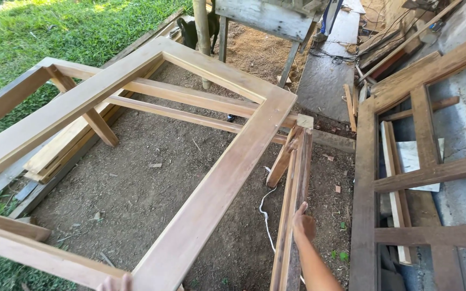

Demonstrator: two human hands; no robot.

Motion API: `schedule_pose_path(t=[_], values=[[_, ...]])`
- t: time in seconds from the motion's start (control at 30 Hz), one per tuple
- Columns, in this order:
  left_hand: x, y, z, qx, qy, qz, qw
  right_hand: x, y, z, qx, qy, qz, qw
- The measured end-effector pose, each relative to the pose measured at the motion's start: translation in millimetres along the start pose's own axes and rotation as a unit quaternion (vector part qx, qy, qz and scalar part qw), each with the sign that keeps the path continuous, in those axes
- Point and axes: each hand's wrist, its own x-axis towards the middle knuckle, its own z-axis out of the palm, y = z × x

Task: Manual sanding of wooden door or window frames using sandpaper.

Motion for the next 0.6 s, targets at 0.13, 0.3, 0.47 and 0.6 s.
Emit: schedule_pose_path(t=[0.13,0.3,0.47,0.6], values=[[111.4,92.8,-4.4,-0.004,-0.018,-0.001,1.0,-11.0,-10.9,-12.7,0.022,-0.035,0.03,0.999],[257.1,176.1,-29.1,-0.069,-0.147,0.055,0.985,-11.9,-8.9,-15.9,0.025,-0.057,0.03,0.998],[371.1,232.2,1.4,-0.086,-0.285,0.07,0.952,-6.2,-3.5,-4.0,0.057,-0.049,0.026,0.997],[427.1,260.2,43.6,-0.116,-0.268,0.075,0.953,6.5,4.9,8.0,0.07,-0.048,0.02,0.996]])
